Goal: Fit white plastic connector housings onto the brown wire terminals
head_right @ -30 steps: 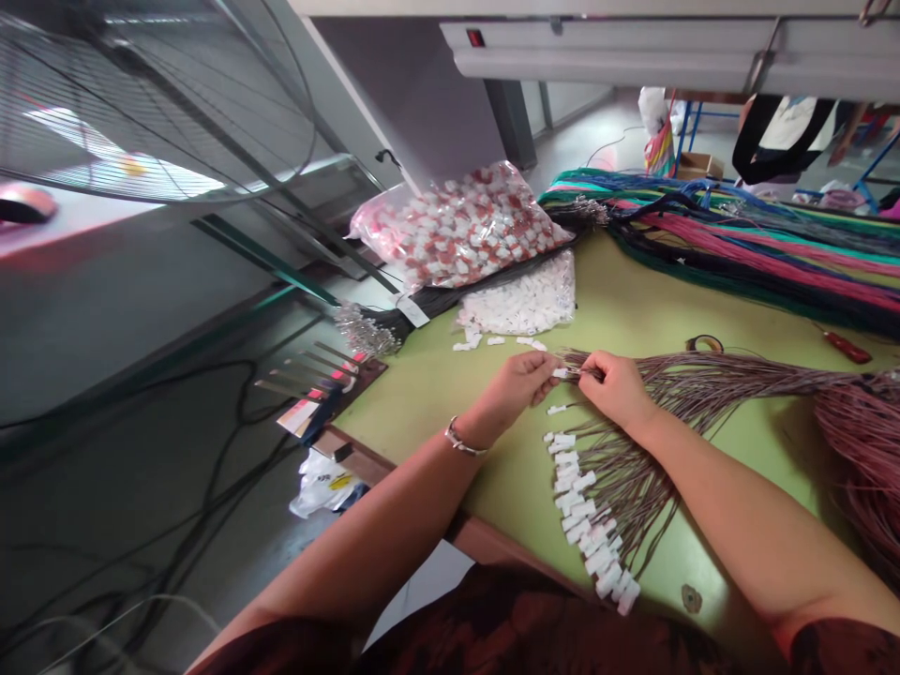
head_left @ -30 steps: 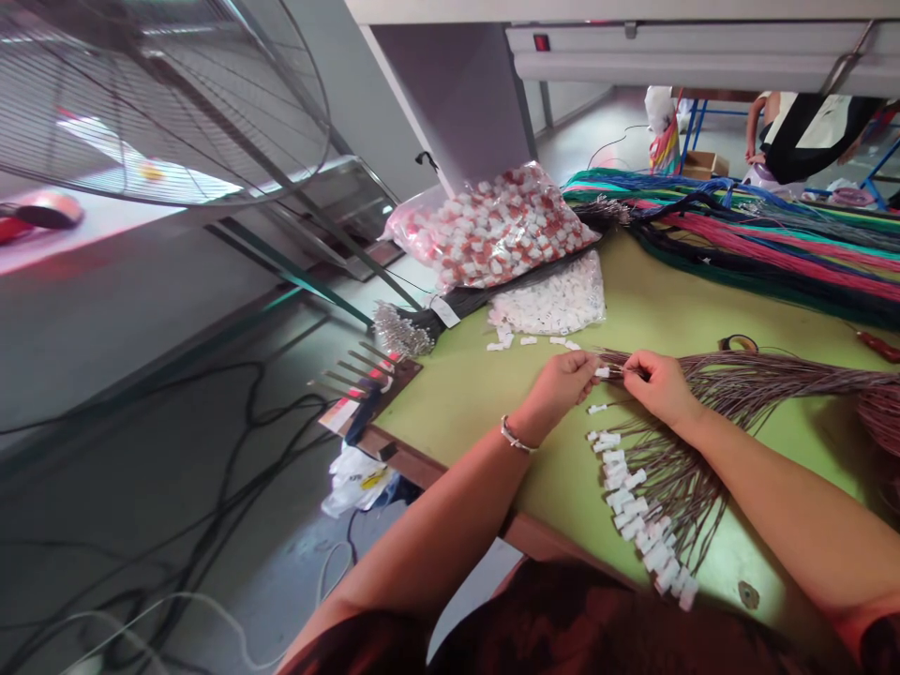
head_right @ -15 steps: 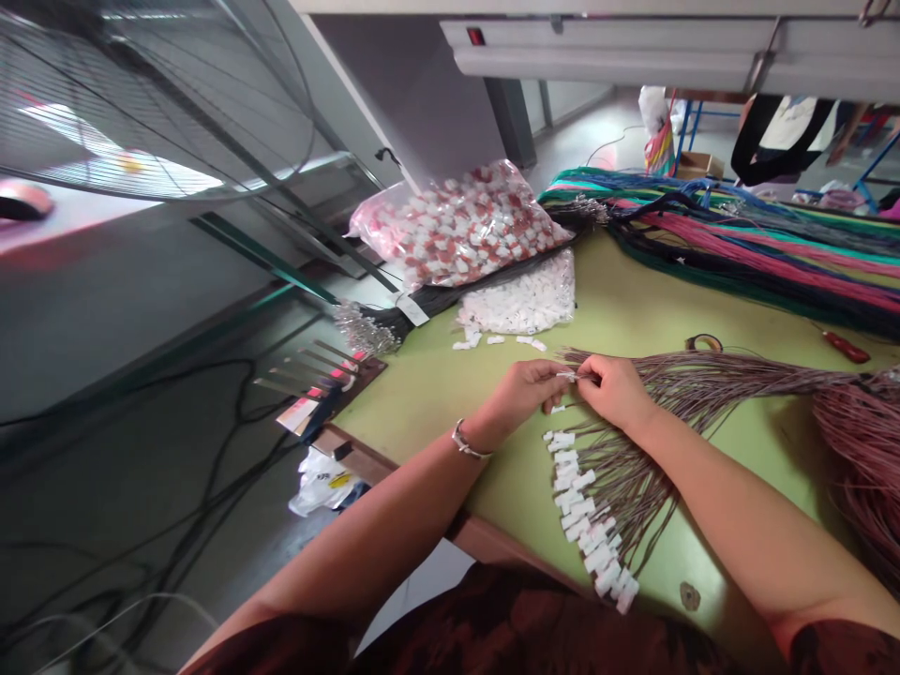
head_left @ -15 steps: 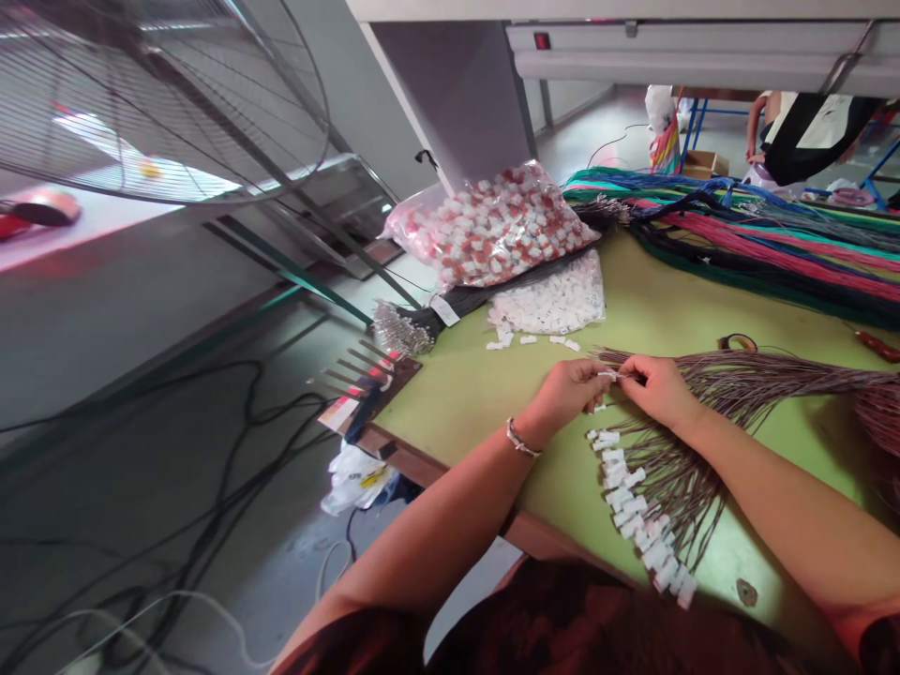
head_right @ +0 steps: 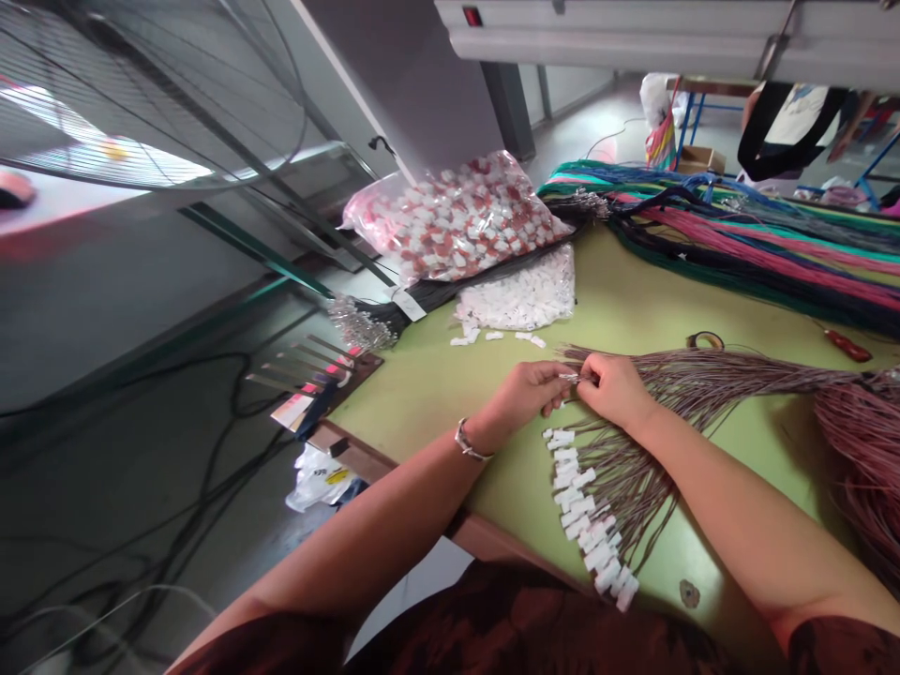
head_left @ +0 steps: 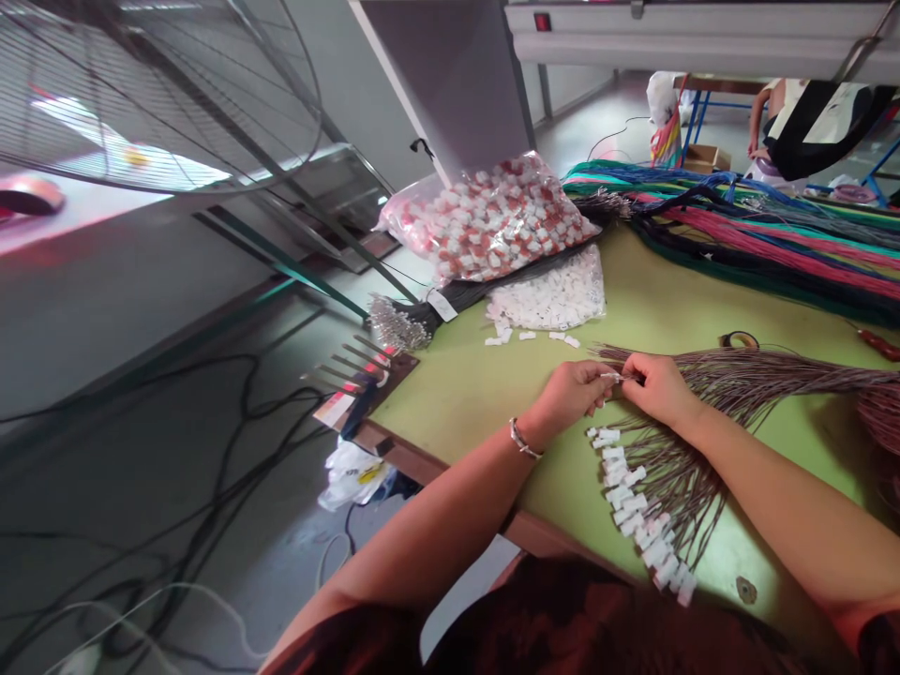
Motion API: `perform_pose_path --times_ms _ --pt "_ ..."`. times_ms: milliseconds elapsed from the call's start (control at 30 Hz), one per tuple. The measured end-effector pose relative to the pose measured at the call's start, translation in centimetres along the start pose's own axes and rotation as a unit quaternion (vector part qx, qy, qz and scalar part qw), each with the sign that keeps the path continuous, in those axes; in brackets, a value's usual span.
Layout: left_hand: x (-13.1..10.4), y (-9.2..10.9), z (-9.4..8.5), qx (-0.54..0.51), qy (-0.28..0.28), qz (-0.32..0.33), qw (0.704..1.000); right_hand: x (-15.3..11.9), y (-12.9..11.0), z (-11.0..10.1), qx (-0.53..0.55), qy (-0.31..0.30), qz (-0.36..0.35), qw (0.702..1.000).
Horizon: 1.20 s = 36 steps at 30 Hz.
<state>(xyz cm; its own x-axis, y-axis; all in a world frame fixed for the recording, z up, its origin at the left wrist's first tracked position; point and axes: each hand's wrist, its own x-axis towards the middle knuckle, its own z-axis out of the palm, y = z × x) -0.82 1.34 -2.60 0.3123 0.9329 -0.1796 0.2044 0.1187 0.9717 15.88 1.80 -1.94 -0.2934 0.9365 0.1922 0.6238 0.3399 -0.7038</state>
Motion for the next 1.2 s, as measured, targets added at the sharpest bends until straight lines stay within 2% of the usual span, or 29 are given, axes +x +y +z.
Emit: perform_pose_path --times_ms 200,433,533,633,700,800,867,933,1067,1133,1200 --pt "-0.6 0.9 0.4 0.079 0.012 0.032 0.996 -0.1 0.3 0.3 -0.012 -0.006 -0.002 1.0" --pt "-1.2 0.3 -0.3 0.121 0.002 0.05 0.991 0.4 0.7 -0.7 0.113 -0.08 0.028 0.99" --pt "-2.3 0.3 -1.0 0.174 -0.041 0.057 0.982 0.6 0.9 -0.8 0.198 -0.072 0.066 0.975" --pt "-3.2 0.9 -2.2 0.24 -0.094 0.1 0.961 0.8 1.1 -0.6 0.246 -0.053 0.093 0.963" --pt "-2.8 1.4 -3.3 0.29 -0.057 0.123 0.947 0.7 1.1 -0.5 0.243 -0.063 0.085 0.964" --pt "-0.5 1.8 -5.1 0.385 0.081 0.161 0.905 0.7 1.0 -0.5 0.257 -0.073 0.086 0.96" --pt "1.4 1.8 -5.8 0.438 0.094 0.175 0.877 0.7 0.7 -0.6 0.267 -0.068 0.099 0.956" --pt "2.9 1.5 -6.0 0.478 0.078 0.16 0.86 0.7 0.4 -0.6 0.256 -0.057 0.109 0.959" --pt "3.7 0.8 -5.6 0.511 0.079 0.165 0.84 0.8 0.3 -0.4 0.201 -0.023 0.098 0.974" --pt "3.4 0.9 -5.7 0.497 0.094 0.183 0.843 0.8 0.4 -0.2 0.179 -0.01 0.09 0.98" --pt "2.9 1.5 -5.9 0.447 0.127 0.183 0.867 0.8 0.5 0.0 0.171 -0.004 0.088 0.981"
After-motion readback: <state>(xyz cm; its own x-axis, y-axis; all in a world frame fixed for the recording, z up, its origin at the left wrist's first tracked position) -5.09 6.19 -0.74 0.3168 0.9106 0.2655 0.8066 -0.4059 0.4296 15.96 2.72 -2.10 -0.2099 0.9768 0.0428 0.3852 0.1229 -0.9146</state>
